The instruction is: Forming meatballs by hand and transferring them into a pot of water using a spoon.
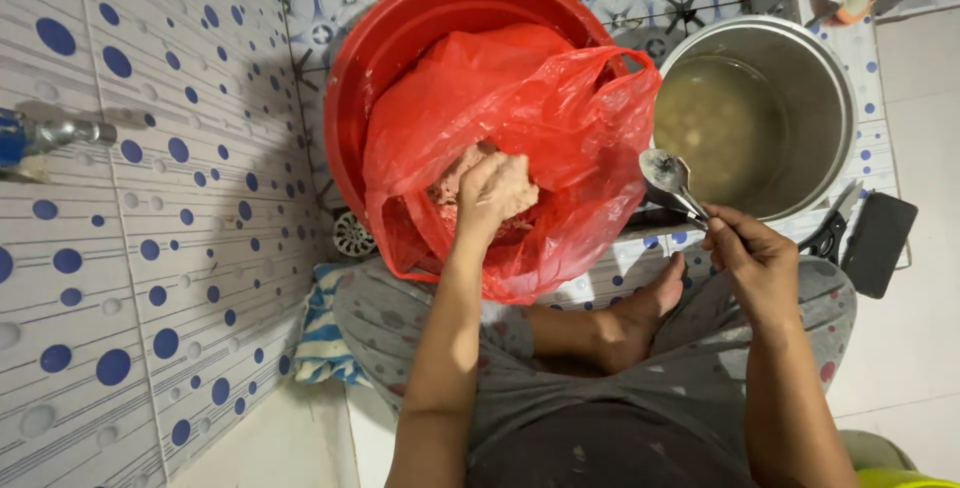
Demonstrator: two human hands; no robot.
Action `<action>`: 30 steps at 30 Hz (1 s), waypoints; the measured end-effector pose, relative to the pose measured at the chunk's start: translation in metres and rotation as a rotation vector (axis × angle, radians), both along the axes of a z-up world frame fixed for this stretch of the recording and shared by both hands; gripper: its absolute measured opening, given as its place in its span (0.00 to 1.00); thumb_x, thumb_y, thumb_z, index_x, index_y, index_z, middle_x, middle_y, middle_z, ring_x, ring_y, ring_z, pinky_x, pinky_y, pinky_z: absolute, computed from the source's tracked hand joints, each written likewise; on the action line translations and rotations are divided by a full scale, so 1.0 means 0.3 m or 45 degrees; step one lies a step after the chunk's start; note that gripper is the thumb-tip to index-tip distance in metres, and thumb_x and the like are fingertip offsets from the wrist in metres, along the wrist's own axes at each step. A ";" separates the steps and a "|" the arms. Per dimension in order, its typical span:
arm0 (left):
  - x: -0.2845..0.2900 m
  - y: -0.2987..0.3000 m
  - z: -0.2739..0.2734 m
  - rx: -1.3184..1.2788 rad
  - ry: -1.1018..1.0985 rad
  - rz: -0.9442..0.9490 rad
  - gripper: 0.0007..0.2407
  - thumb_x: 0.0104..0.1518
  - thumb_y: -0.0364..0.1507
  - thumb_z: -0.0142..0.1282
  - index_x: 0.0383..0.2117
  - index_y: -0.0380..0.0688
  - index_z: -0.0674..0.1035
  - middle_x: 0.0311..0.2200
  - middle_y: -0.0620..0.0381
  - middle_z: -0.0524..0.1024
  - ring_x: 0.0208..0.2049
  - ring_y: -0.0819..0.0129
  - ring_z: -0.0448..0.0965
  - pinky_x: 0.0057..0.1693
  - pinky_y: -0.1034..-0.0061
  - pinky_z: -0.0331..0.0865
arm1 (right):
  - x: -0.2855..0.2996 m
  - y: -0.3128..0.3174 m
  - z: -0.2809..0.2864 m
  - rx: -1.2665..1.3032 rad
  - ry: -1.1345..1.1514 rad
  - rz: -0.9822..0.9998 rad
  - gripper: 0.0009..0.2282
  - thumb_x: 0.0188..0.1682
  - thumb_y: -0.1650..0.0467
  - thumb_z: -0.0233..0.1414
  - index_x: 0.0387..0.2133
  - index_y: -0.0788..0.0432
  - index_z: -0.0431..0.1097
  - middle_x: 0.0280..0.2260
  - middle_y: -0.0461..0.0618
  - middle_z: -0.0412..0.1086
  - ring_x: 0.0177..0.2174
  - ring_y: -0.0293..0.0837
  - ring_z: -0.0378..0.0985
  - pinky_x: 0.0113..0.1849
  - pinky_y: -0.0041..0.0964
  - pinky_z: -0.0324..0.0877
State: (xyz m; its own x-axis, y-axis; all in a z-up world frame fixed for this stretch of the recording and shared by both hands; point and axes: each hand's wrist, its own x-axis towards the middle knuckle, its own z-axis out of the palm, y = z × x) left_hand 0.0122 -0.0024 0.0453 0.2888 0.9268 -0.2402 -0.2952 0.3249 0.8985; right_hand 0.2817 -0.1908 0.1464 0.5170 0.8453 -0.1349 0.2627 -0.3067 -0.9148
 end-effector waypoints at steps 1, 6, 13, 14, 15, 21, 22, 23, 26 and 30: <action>0.006 -0.002 0.024 -0.005 0.000 0.005 0.07 0.62 0.34 0.57 0.28 0.49 0.78 0.27 0.67 0.76 0.30 0.80 0.77 0.38 0.86 0.72 | -0.005 0.007 0.001 -0.005 0.000 0.005 0.10 0.60 0.74 0.51 0.51 0.64 0.74 0.25 0.47 0.68 0.21 0.35 0.62 0.26 0.26 0.60; -0.012 -0.025 0.133 -0.253 -0.089 -0.075 0.07 0.53 0.16 0.65 0.31 0.41 0.80 0.29 0.46 0.84 0.31 0.65 0.87 0.25 0.81 0.75 | -0.043 0.023 0.034 -0.038 -0.015 -0.005 0.09 0.61 0.74 0.51 0.50 0.63 0.75 0.25 0.46 0.67 0.22 0.34 0.61 0.26 0.25 0.59; -0.001 -0.043 0.074 -0.048 0.328 -0.005 0.10 0.48 0.22 0.72 0.24 0.48 0.77 0.22 0.56 0.78 0.22 0.73 0.79 0.22 0.73 0.80 | -0.045 0.018 0.040 -0.003 -0.020 0.000 0.10 0.61 0.74 0.51 0.51 0.65 0.74 0.26 0.48 0.68 0.22 0.34 0.63 0.27 0.25 0.61; 0.004 -0.044 0.059 -0.072 0.274 0.009 0.10 0.49 0.24 0.70 0.20 0.47 0.76 0.20 0.57 0.76 0.20 0.73 0.77 0.21 0.70 0.80 | -0.046 0.017 0.043 -0.006 -0.036 0.003 0.10 0.61 0.74 0.50 0.51 0.65 0.74 0.26 0.47 0.68 0.22 0.34 0.62 0.27 0.24 0.61; 0.009 -0.046 0.043 -0.097 0.221 0.022 0.12 0.51 0.25 0.69 0.17 0.47 0.75 0.18 0.58 0.74 0.19 0.73 0.76 0.20 0.68 0.80 | -0.047 0.016 0.046 -0.008 -0.052 0.005 0.10 0.61 0.74 0.50 0.52 0.65 0.74 0.25 0.47 0.67 0.21 0.34 0.62 0.26 0.24 0.60; -0.005 -0.011 -0.147 0.407 -0.198 -0.162 0.09 0.66 0.24 0.47 0.25 0.48 0.71 0.23 0.63 0.68 0.24 0.77 0.68 0.32 0.84 0.64 | -0.050 0.012 0.051 -0.032 -0.029 -0.006 0.10 0.61 0.74 0.50 0.52 0.65 0.74 0.26 0.48 0.68 0.22 0.34 0.62 0.27 0.24 0.61; -0.011 -0.017 -0.037 0.406 -0.197 -0.162 0.09 0.66 0.24 0.47 0.25 0.48 0.71 0.23 0.63 0.68 0.24 0.77 0.68 0.32 0.84 0.64 | -0.052 0.015 0.053 -0.033 -0.028 -0.006 0.10 0.61 0.74 0.50 0.52 0.65 0.74 0.26 0.48 0.68 0.22 0.34 0.62 0.27 0.24 0.61; -0.017 -0.022 0.073 0.165 -0.293 -0.195 0.07 0.63 0.23 0.53 0.26 0.45 0.72 0.20 0.62 0.66 0.19 0.78 0.63 0.26 0.83 0.57 | -0.053 0.018 0.054 -0.030 -0.015 -0.005 0.10 0.61 0.74 0.50 0.52 0.65 0.74 0.26 0.47 0.67 0.22 0.34 0.62 0.27 0.24 0.60; -0.007 -0.028 0.103 -0.106 -0.217 -0.162 0.06 0.57 0.18 0.61 0.31 0.42 0.76 0.25 0.58 0.73 0.26 0.74 0.71 0.32 0.80 0.65 | -0.046 0.016 0.033 -0.029 -0.009 -0.004 0.10 0.61 0.74 0.50 0.52 0.65 0.74 0.26 0.48 0.67 0.22 0.34 0.62 0.27 0.24 0.60; -0.015 -0.028 0.081 0.323 0.146 -0.096 0.12 0.46 0.11 0.64 0.30 0.42 0.80 0.31 0.55 0.83 0.36 0.70 0.84 0.50 0.80 0.79 | -0.055 0.018 0.037 -0.020 -0.002 0.012 0.10 0.61 0.75 0.50 0.52 0.65 0.73 0.26 0.48 0.66 0.22 0.35 0.62 0.27 0.24 0.60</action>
State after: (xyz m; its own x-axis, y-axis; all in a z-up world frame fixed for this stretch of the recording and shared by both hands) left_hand 0.0078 -0.0108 0.0695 0.3437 0.9383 -0.0384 -0.1703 0.1025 0.9800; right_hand 0.2652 -0.1853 0.1575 0.5096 0.8477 -0.1474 0.2672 -0.3187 -0.9094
